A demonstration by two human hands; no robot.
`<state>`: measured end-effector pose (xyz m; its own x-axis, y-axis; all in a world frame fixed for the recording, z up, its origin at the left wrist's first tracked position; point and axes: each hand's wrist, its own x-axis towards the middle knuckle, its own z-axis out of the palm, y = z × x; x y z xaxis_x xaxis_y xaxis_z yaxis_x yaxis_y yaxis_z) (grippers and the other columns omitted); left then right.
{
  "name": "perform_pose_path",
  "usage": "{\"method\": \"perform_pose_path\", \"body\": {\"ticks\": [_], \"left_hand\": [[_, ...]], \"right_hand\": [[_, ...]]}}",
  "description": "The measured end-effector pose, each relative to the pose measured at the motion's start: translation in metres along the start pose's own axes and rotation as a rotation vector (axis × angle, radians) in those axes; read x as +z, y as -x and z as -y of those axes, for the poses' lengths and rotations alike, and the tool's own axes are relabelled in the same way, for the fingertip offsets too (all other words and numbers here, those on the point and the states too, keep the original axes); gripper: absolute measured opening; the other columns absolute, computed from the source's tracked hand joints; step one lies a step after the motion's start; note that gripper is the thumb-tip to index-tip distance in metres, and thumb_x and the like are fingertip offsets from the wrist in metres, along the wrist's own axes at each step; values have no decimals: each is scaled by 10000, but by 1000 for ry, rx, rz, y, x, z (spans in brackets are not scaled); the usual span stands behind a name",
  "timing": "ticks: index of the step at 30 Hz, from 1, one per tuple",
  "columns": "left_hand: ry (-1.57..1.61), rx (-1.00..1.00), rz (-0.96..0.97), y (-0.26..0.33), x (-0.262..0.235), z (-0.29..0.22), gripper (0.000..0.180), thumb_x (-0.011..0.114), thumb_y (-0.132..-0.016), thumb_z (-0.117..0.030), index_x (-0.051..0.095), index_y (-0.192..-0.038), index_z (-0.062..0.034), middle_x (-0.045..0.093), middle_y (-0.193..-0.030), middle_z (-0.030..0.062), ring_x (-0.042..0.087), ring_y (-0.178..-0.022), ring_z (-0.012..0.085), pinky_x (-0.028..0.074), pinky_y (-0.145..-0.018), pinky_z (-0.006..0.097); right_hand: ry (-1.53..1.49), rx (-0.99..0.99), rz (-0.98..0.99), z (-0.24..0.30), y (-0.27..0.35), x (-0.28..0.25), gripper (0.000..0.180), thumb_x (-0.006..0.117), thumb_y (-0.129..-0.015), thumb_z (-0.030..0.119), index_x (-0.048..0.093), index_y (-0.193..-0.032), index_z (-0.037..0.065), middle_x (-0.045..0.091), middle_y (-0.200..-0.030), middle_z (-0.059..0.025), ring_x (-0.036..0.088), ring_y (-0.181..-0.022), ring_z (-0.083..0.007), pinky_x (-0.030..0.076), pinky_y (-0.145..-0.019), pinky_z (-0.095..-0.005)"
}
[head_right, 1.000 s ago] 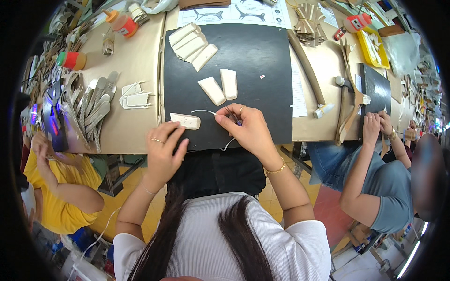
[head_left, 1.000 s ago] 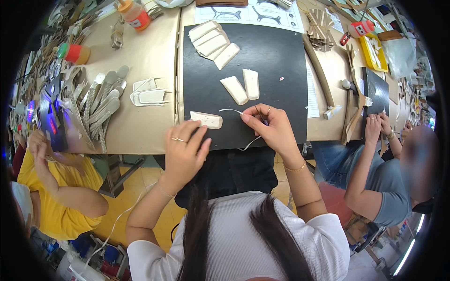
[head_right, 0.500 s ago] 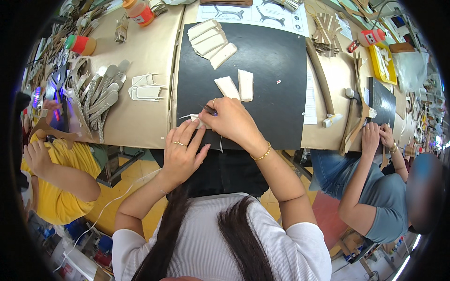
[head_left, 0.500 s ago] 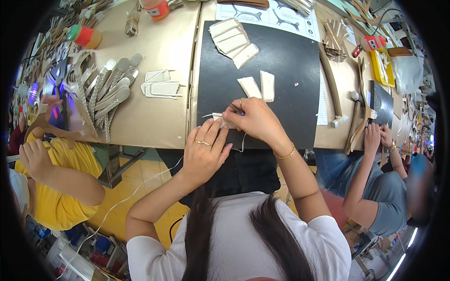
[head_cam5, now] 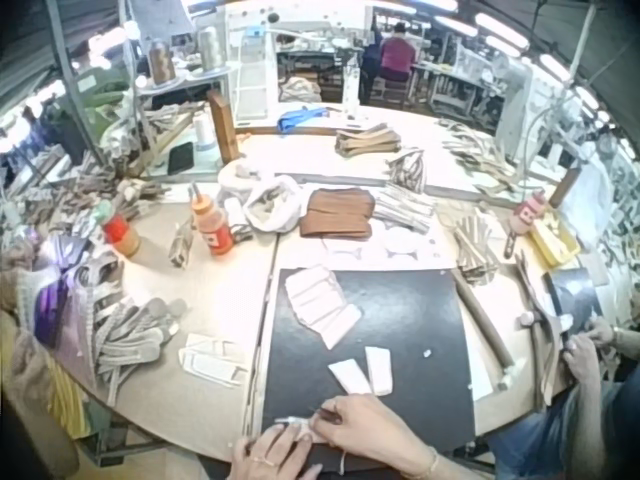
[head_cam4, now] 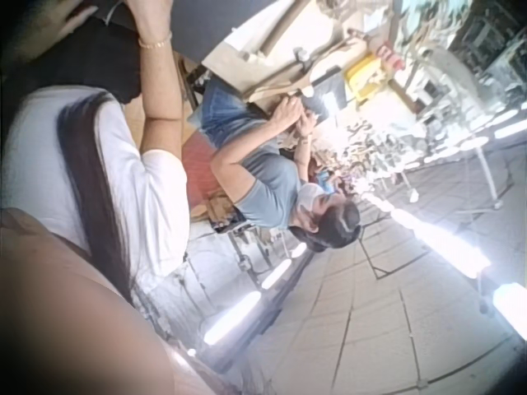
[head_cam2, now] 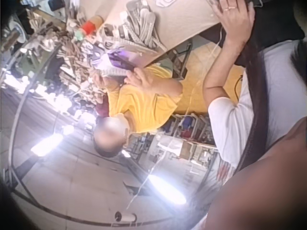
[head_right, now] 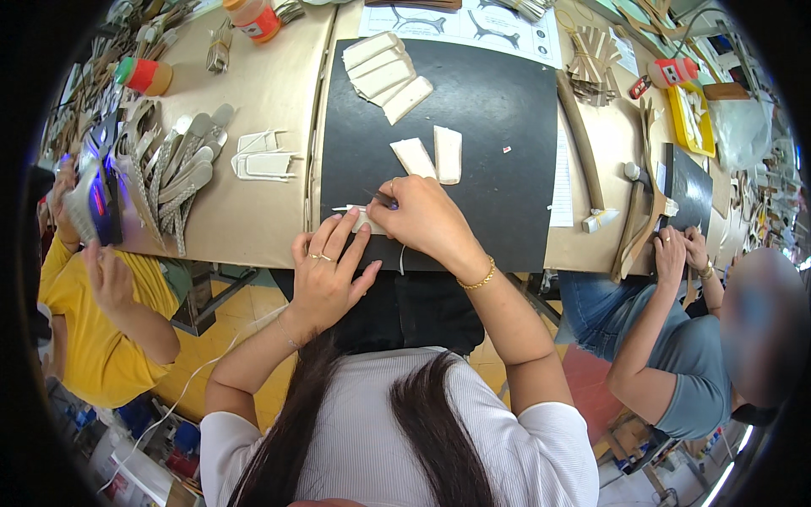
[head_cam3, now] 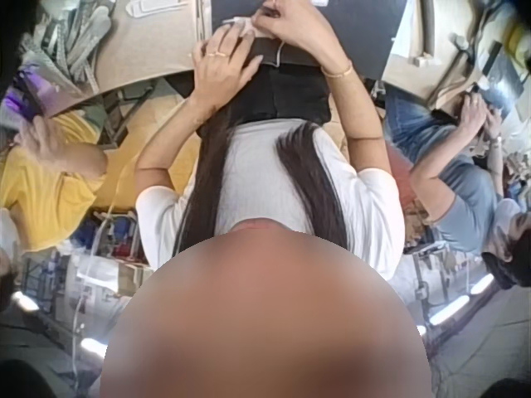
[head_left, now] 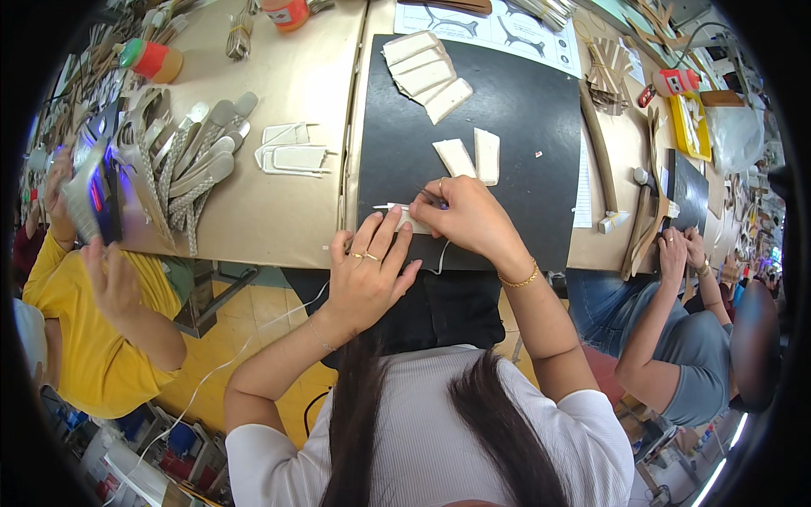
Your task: The person repeatedly picks up small white rectangular pieces, inserts a white string or wire through them, and places the assembled pieces on a black mat. The person handles the pieces one at a time and continues the process throughout the clip.
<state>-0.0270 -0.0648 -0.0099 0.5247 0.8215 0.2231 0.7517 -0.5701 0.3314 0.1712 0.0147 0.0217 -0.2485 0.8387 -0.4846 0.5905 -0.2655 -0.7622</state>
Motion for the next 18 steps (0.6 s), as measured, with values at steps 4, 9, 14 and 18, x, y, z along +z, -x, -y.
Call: {"method": "perform_pose_path", "body": {"ticks": [4,9,14,18], "left_hand": [[5,-6,13,0,0,0,550,779,-849,-319,646,-1308,-46,530,-1506,137,520,-1297,285,359,-992,455],[7,-12,24,-1,-2,0,545,781,-846,-317,648,-1304,-54,530,-1508,133,521,-1293,288,355,-999,456],[5,-26,46,-5,-6,-2,526,799,-830,-307,666,-1276,-64,549,-1487,119,524,-1282,291,356,-1013,458],[5,-25,51,-8,-9,0,503,814,-817,-297,683,-1248,-71,566,-1466,110,528,-1275,292,362,-1020,462]], "right_hand": [[3,25,9,2,0,-1,270,706,-918,237,761,-910,-27,663,-616,-99,655,-560,-147,503,-568,-307],[-1,32,8,1,1,-1,274,701,-923,245,762,-907,-21,661,-607,-90,652,-557,-147,498,-565,-304],[33,-20,-33,-2,3,-1,279,704,-922,254,763,-905,-18,658,-600,-90,658,-569,-146,499,-582,-310],[38,14,-74,-8,16,-6,288,713,-921,253,744,-871,-30,653,-597,-103,681,-579,-167,498,-583,-322]]}}
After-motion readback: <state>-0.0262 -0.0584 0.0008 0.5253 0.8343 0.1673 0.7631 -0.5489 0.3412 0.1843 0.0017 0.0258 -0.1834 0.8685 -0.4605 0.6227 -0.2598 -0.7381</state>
